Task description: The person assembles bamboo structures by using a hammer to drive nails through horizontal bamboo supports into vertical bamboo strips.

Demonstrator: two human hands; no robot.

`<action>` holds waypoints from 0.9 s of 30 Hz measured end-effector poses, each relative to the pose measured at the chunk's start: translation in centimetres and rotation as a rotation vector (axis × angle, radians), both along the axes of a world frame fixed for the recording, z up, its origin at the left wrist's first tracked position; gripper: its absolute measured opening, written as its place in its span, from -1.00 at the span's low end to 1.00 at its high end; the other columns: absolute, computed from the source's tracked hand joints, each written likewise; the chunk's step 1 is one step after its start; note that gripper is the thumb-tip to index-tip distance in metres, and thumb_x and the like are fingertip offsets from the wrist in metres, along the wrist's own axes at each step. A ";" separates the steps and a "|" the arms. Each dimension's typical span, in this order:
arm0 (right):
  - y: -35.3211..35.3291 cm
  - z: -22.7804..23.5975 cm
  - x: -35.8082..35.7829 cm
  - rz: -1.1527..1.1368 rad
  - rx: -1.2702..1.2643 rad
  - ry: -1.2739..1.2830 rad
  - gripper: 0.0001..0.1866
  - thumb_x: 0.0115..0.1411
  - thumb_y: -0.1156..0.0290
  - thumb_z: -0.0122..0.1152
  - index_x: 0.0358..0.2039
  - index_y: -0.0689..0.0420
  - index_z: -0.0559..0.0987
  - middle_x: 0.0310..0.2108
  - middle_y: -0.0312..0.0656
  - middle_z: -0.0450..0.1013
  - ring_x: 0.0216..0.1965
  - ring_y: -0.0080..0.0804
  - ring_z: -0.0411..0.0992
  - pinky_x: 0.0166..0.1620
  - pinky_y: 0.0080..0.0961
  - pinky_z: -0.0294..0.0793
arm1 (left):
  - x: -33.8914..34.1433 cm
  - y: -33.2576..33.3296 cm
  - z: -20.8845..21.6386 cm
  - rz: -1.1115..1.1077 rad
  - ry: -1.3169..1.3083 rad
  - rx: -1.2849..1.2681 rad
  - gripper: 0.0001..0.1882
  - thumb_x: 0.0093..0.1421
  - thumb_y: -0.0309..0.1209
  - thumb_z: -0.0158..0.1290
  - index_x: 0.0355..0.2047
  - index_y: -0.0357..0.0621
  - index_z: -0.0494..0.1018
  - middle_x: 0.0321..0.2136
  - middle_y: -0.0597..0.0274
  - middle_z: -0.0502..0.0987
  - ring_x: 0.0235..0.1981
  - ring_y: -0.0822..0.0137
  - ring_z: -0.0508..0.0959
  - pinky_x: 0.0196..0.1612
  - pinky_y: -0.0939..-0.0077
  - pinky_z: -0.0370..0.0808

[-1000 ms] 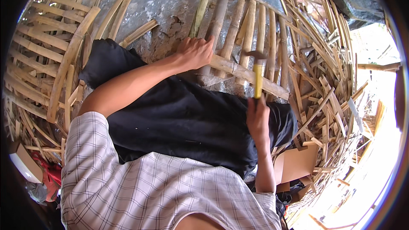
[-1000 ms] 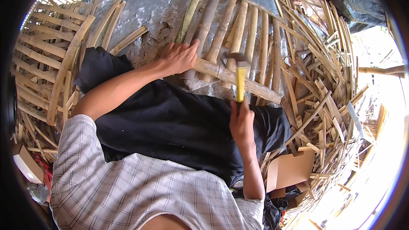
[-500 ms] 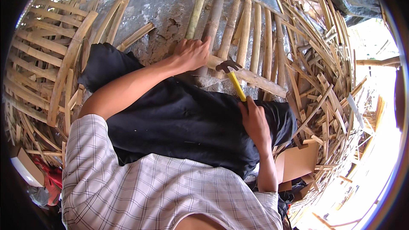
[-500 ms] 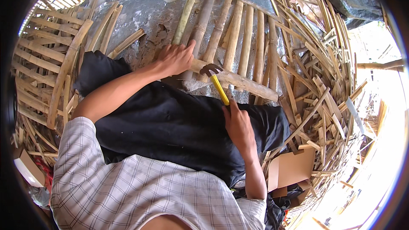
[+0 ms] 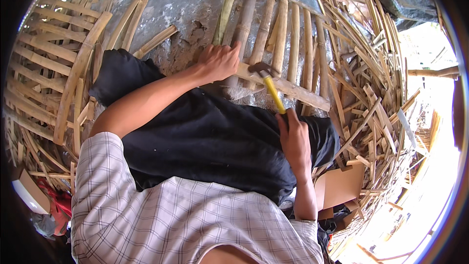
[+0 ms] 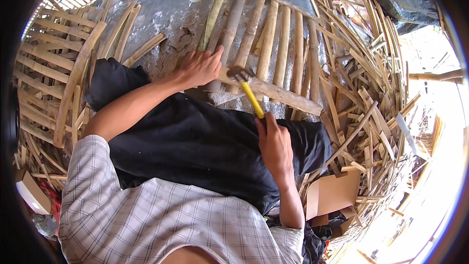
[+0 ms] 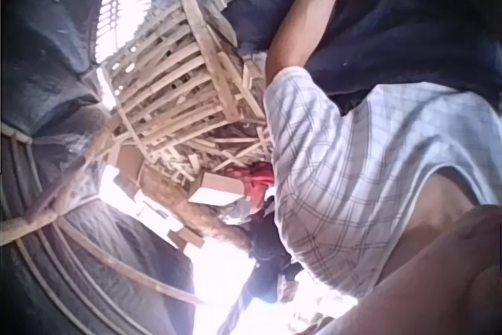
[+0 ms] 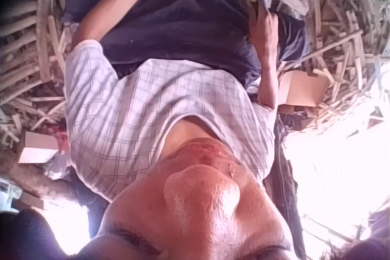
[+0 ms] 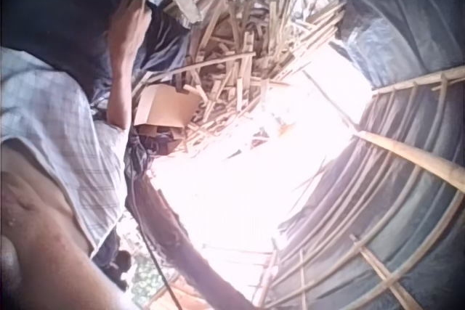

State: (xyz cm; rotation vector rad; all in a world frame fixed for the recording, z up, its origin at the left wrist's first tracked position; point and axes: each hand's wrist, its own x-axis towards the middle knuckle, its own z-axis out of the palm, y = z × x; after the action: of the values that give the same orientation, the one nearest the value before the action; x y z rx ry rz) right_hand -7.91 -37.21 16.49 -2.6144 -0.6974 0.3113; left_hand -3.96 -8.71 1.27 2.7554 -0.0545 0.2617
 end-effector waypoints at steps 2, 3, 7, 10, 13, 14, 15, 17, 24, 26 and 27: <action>0.0 -1.2 -0.6 -0.064 0.119 -0.134 -0.77 0.42 0.42 0.17 -0.07 0.30 0.41 -0.62 0.27 0.42 -0.53 0.37 0.44 -0.52 0.10 0.30 | 0.0 -0.3 0.0 -0.002 0.021 -0.001 -0.45 0.33 -0.24 -0.02 0.25 -0.29 0.34 -0.41 -0.10 0.65 -0.40 -0.10 0.66 -0.26 -0.05 0.56; -0.1 -1.8 -0.8 -0.099 0.174 -0.207 -0.77 0.42 0.44 0.17 -0.05 0.30 0.41 -0.62 0.28 0.41 -0.53 0.37 0.43 -0.52 0.10 0.29 | 0.1 -0.4 0.2 -0.006 0.025 -0.005 -0.45 0.33 -0.24 -0.01 0.25 -0.29 0.34 -0.42 -0.10 0.65 -0.40 -0.11 0.66 -0.25 -0.05 0.56; -1.4 -3.2 -1.2 0.099 -0.156 -0.250 -0.76 0.42 0.48 0.16 -0.02 0.33 0.39 -0.62 0.25 0.42 -0.55 0.33 0.45 -0.53 0.08 0.30 | 0.4 -0.6 0.3 -0.006 0.025 0.015 -0.44 0.34 -0.23 -0.02 0.26 -0.29 0.32 -0.42 -0.11 0.65 -0.40 -0.12 0.66 -0.26 -0.07 0.57; -0.8 -0.9 -0.3 0.050 -0.115 -0.024 -0.80 0.42 0.47 0.17 -0.07 0.32 0.42 -0.61 0.22 0.44 -0.56 0.28 0.46 -0.55 0.03 0.35 | 0.7 -0.5 0.6 0.009 0.096 0.005 -0.43 0.34 -0.23 -0.02 0.28 -0.30 0.31 -0.41 -0.12 0.65 -0.39 -0.12 0.67 -0.26 -0.07 0.57; -0.1 -0.6 -0.3 -0.080 0.049 -0.224 -0.81 0.42 0.45 0.17 -0.09 0.30 0.44 -0.61 0.18 0.45 -0.56 0.25 0.48 -0.56 0.00 0.39 | 0.5 -0.2 1.1 -0.008 0.099 -0.030 -0.42 0.34 -0.24 -0.03 0.29 -0.30 0.30 -0.41 -0.13 0.65 -0.39 -0.13 0.67 -0.26 -0.06 0.58; -0.5 -2.0 -0.3 -0.097 0.117 -0.267 -0.80 0.42 0.44 0.16 -0.06 0.29 0.44 -0.62 0.17 0.46 -0.56 0.24 0.48 -0.56 -0.01 0.41 | 0.4 -0.3 1.3 -0.013 0.111 -0.029 -0.42 0.33 -0.24 -0.03 0.29 -0.30 0.31 -0.41 -0.14 0.65 -0.39 -0.13 0.67 -0.25 -0.06 0.58; -0.7 -2.8 -0.5 -0.076 0.063 -0.248 -0.79 0.43 0.44 0.16 -0.05 0.29 0.43 -0.61 0.17 0.46 -0.56 0.24 0.48 -0.55 0.00 0.42 | 0.4 -0.4 1.6 -0.021 0.119 -0.030 -0.42 0.33 -0.24 -0.03 0.29 -0.30 0.31 -0.41 -0.14 0.65 -0.39 -0.13 0.67 -0.25 -0.06 0.58; -1.1 -4.1 -0.8 -0.031 -0.040 -0.220 -0.78 0.43 0.42 0.16 -0.03 0.28 0.43 -0.61 0.18 0.46 -0.55 0.25 0.48 -0.53 0.02 0.43 | 0.3 -0.3 0.0 -0.028 0.032 0.019 -0.42 0.33 -0.24 -0.03 0.29 -0.30 0.30 -0.41 -0.15 0.65 -0.39 -0.14 0.67 -0.23 -0.05 0.59; -0.1 -1.8 -1.1 -0.106 -0.010 -0.005 -0.78 0.44 0.37 0.14 -0.06 0.25 0.42 -0.57 0.24 0.47 -0.51 0.30 0.48 -0.45 0.10 0.41 | 0.5 -0.1 1.2 -0.002 0.114 -0.038 -0.40 0.34 -0.25 -0.06 0.31 -0.31 0.27 -0.34 -0.21 0.65 -0.31 -0.19 0.67 -0.15 -0.07 0.57; -0.4 -3.0 -1.5 -0.164 0.047 -0.091 -0.76 0.44 0.37 0.14 -0.04 0.25 0.42 -0.56 0.24 0.48 -0.50 0.29 0.49 -0.45 0.10 0.41 | 0.7 -0.5 1.8 -0.006 0.156 -0.057 -0.40 0.34 -0.26 -0.07 0.32 -0.31 0.26 -0.33 -0.23 0.65 -0.29 -0.22 0.67 -0.12 -0.09 0.56; -0.6 -3.3 -1.3 -0.112 -0.039 -0.086 -0.76 0.44 0.36 0.14 -0.03 0.25 0.42 -0.54 0.24 0.48 -0.48 0.28 0.49 -0.44 0.10 0.41 | 0.8 -0.5 2.2 -0.003 0.173 -0.060 -0.40 0.34 -0.26 -0.08 0.33 -0.31 0.26 -0.32 -0.24 0.65 -0.28 -0.23 0.66 -0.11 -0.10 0.56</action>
State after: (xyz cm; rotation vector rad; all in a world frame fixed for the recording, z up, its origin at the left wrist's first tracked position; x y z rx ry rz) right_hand -9.22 -37.76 13.18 -2.7046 -0.5753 0.1817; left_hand -3.12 -9.17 3.48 2.7062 -0.0053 0.0229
